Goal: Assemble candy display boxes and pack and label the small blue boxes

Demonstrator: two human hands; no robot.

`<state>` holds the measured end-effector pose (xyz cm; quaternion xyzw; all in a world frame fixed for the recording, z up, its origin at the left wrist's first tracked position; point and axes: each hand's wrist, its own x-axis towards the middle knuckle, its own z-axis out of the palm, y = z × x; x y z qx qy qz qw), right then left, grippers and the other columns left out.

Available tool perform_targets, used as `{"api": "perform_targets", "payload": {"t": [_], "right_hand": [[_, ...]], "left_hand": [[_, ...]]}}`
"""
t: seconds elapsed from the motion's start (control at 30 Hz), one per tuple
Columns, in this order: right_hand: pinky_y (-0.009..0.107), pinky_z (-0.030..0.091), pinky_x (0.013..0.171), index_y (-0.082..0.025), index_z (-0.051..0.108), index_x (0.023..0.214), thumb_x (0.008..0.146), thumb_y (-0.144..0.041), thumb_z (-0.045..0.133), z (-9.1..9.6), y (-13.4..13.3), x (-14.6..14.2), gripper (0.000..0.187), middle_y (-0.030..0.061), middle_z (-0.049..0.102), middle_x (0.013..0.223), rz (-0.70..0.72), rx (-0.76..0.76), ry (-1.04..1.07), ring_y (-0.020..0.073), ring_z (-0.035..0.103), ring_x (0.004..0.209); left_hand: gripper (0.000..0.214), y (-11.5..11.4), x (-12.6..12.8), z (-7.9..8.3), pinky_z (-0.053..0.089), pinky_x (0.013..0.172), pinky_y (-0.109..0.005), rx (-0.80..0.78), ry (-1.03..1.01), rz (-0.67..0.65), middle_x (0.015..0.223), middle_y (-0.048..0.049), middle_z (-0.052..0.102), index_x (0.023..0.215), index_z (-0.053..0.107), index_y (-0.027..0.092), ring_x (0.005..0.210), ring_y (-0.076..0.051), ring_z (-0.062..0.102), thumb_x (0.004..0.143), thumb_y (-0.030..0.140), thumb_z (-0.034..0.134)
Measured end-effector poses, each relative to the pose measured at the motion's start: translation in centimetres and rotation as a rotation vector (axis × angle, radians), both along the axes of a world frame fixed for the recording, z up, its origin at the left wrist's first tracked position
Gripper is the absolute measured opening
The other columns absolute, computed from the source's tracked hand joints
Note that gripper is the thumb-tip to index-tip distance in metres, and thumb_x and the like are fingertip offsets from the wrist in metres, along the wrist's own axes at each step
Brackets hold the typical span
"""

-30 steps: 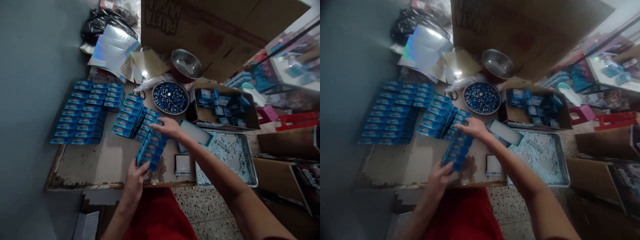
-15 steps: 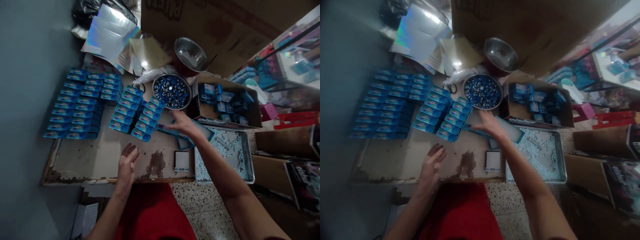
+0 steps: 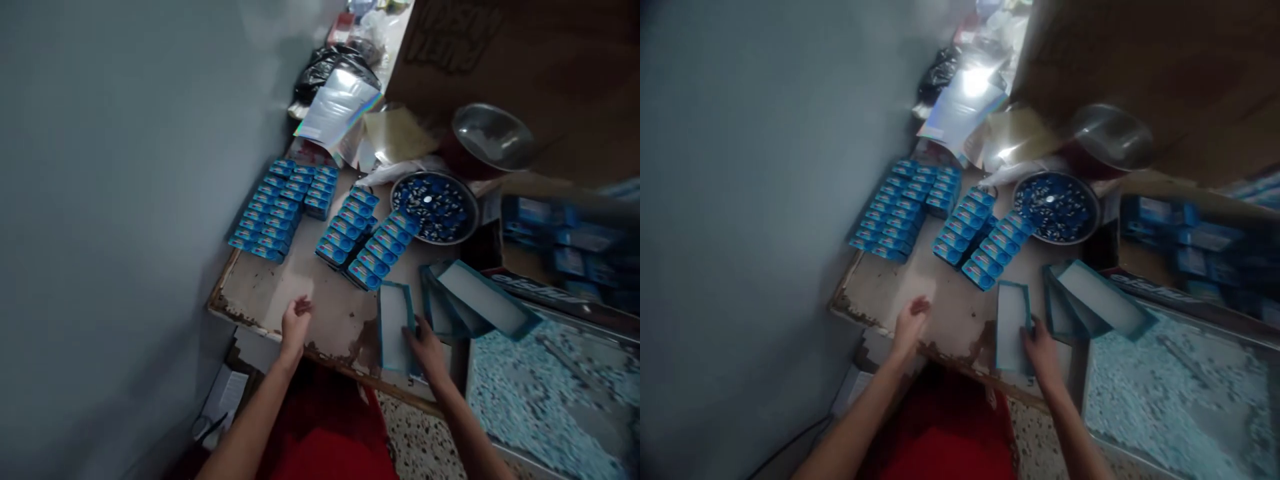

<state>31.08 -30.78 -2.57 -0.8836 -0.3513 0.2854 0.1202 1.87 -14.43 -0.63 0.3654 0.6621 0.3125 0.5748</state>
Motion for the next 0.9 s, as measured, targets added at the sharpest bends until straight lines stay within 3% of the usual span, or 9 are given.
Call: {"api": "perform_targets", "payload": {"t": [0.07,0.17,0.23,0.33,0.4,0.47,0.6,0.77,0.9], "right_hand": [[0.049,0.055,0.082,-0.018,0.054,0.14,0.09,-0.057,0.047,-1.5,-1.4,-3.3,0.064,0.0188,0.074,0.106,-0.021,0.062,-0.006,0.0335,0.072,0.094],[0.054,0.054,0.087,-0.023,0.058,0.138,0.088,-0.061,0.055,-1.2,-1.2,-8.6,0.063,0.0221,0.07,0.111,0.035,0.171,-0.123,0.0366,0.07,0.1],[0.052,0.056,0.086,-0.025,0.06,0.136,0.094,-0.052,0.052,0.3,1.1,-12.2,0.051,0.0209,0.07,0.113,0.147,0.28,-0.063,0.0359,0.069,0.102],[0.047,0.055,0.098,-0.023,0.056,0.139,0.099,-0.044,0.048,2.8,8.8,-17.2,0.046,0.0172,0.067,0.125,0.365,0.446,0.09,0.0321,0.065,0.117],[0.049,0.047,0.109,-0.015,0.043,0.15,0.096,-0.051,0.054,3.9,15.9,-20.1,0.066,0.0198,0.057,0.141,0.467,0.548,0.034,0.0325,0.053,0.134],[0.055,0.031,0.12,-0.005,0.033,0.155,0.093,-0.06,0.056,4.0,23.0,-22.5,0.085,0.0262,0.036,0.159,0.59,0.565,-0.127,0.0369,0.03,0.15],[0.063,0.007,0.123,0.0,0.027,0.157,0.09,-0.066,0.058,1.5,32.9,-26.2,0.1,0.0303,0.017,0.165,0.716,0.504,-0.317,0.0418,0.009,0.156],[0.063,0.004,0.123,0.003,0.027,0.156,0.092,-0.052,0.063,-1.8,34.9,-28.2,0.093,0.0321,0.014,0.165,0.723,0.487,-0.39,0.0415,0.008,0.156],[0.062,0.005,0.124,0.004,0.029,0.155,0.094,-0.044,0.06,-2.5,33.9,-28.9,0.084,0.0312,0.018,0.164,0.721,0.493,-0.424,0.0409,0.011,0.156]], "left_hand": [[0.04,2.9,-3.0,-0.4,0.052,0.091,-0.033,0.113,0.049,0.12,0.102,-0.0089,0.071,0.11,0.066,0.016,0.094,-0.018,0.067,0.072,0.024,0.075],[0.039,8.0,-8.0,-0.9,0.052,0.092,-0.034,0.29,0.16,0.24,0.104,-0.0082,0.069,0.111,0.065,0.016,0.094,-0.018,0.066,0.075,0.03,0.074],[0.035,10.9,-11.0,-1.4,0.052,0.092,-0.034,0.408,0.285,0.275,0.103,-0.0076,0.069,0.11,0.066,0.017,0.094,-0.018,0.066,0.078,0.03,0.071],[0.032,13.2,-14.2,-1.8,0.053,0.091,-0.035,0.491,0.43,0.233,0.104,-0.008,0.07,0.11,0.067,0.018,0.095,-0.019,0.067,0.081,0.029,0.068],[0.03,13.3,-14.9,-1.7,0.054,0.09,-0.036,0.515,0.512,0.151,0.105,-0.0091,0.071,0.111,0.068,0.018,0.095,-0.021,0.067,0.083,0.029,0.066],[0.027,13.1,-14.9,-1.3,0.052,0.094,-0.039,0.594,0.595,0.021,0.109,-0.0102,0.071,0.11,0.069,0.018,0.1,-0.024,0.067,0.085,0.025,0.062],[0.026,14.2,-14.3,0.0,0.047,0.102,-0.041,0.786,0.664,-0.202,0.113,-0.0112,0.071,0.108,0.07,0.018,0.11,-0.026,0.063,0.087,0.015,0.055],[0.027,15.1,-16.3,-0.4,0.047,0.1,-0.042,0.745,0.702,-0.157,0.111,-0.0122,0.071,0.111,0.07,0.018,0.108,-0.028,0.063,0.086,0.018,0.061],[0.026,11.4,-18.3,-2.7,0.048,0.099,-0.042,0.659,0.698,-0.161,0.11,-0.0116,0.07,0.108,0.069,0.019,0.106,-0.028,0.064,0.084,0.02,0.063]]}}
